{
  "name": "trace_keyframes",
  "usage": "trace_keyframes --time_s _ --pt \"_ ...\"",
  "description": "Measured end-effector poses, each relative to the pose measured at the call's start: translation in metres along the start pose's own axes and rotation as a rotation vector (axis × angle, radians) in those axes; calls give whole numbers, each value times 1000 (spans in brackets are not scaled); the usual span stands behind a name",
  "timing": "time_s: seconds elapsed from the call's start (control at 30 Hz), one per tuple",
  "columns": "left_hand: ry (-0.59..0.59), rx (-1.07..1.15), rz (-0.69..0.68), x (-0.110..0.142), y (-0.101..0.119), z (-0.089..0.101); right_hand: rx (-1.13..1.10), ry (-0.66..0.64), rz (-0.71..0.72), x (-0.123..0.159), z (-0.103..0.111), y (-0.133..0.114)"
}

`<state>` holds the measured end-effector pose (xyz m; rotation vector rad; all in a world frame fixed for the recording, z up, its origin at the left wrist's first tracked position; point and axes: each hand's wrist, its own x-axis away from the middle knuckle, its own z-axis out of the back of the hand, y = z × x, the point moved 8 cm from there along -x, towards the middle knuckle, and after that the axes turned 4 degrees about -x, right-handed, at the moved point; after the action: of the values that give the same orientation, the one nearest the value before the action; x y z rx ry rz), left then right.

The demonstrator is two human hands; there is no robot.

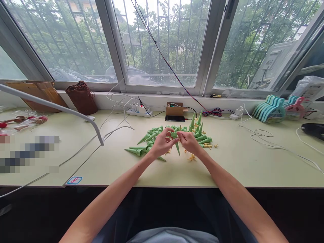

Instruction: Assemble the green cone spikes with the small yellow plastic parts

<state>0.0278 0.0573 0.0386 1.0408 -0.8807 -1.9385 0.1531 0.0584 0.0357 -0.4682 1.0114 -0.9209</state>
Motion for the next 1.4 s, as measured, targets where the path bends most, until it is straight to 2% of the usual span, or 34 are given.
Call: trace_keyframes --time_s 0.37,0.8,1.4 --pt "44 -116 -60 -1 4 2 -29 7 -12 -1 1 0" --pt "63 -188 -65 -2 7 2 -93 -4 -78 0 0 6" --pt "102 -261 -119 -1 12 4 -81 -14 -70 -1 0 4"
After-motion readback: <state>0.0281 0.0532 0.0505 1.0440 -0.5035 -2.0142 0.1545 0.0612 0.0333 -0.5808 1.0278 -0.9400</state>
